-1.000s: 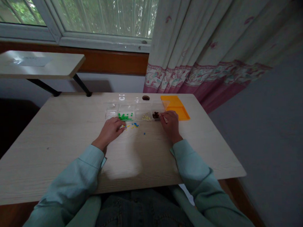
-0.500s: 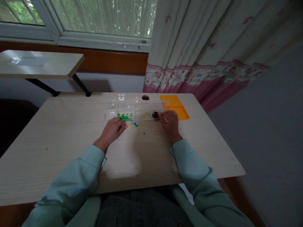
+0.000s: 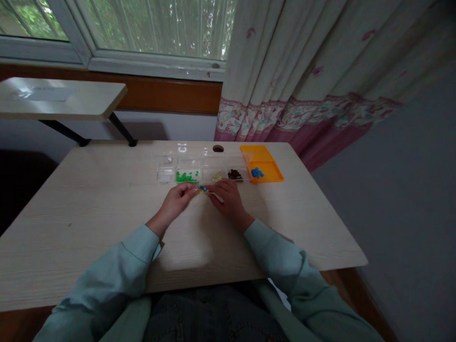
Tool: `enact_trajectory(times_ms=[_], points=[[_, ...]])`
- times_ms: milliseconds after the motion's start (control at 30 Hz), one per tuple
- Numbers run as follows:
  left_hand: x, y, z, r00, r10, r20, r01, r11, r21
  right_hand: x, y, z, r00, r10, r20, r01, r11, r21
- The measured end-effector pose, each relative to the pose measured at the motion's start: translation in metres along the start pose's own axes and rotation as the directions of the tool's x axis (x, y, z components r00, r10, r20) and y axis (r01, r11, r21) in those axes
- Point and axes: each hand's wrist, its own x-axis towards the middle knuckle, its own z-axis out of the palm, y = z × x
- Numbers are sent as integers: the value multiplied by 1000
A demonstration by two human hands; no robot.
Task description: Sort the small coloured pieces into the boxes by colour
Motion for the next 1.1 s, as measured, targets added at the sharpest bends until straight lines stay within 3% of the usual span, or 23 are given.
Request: enact_trajectory(times_ms=[167, 600, 700, 833, 900, 967, 1033, 1100], points=[[-3, 2, 8, 997, -48, 66, 55, 993, -102, -1, -18, 5, 999, -23, -37, 23, 1000, 14], [-3, -2, 6, 975, 220, 25, -220, 954, 204, 0, -24, 2, 992, -58, -110, 60, 998, 9], [-5, 0, 6, 962, 269, 39, -271, 935, 228, 0, -26, 3, 995, -54, -79, 53, 998, -15], [-5, 0, 3, 952, 303, 41, -303, 916, 264, 1, -12, -1, 995, -47, -89, 42, 998, -56], [-4, -3, -2, 952, 306, 21, -296, 898, 326, 3, 6, -9, 991, 8, -134, -21, 995, -99], [-2, -7, -8, 950, 311, -4, -283, 869, 406, 3, 31, -20, 975, 134, -176, -162, 974, -156], [1, -12, -12, 948, 316, -19, -270, 840, 471, 1, 59, -35, 924, 305, -231, -355, 908, -221], [4, -15, -14, 944, 328, -31, -265, 811, 522, -4, 84, -49, 839, 466, -281, -536, 796, -281]])
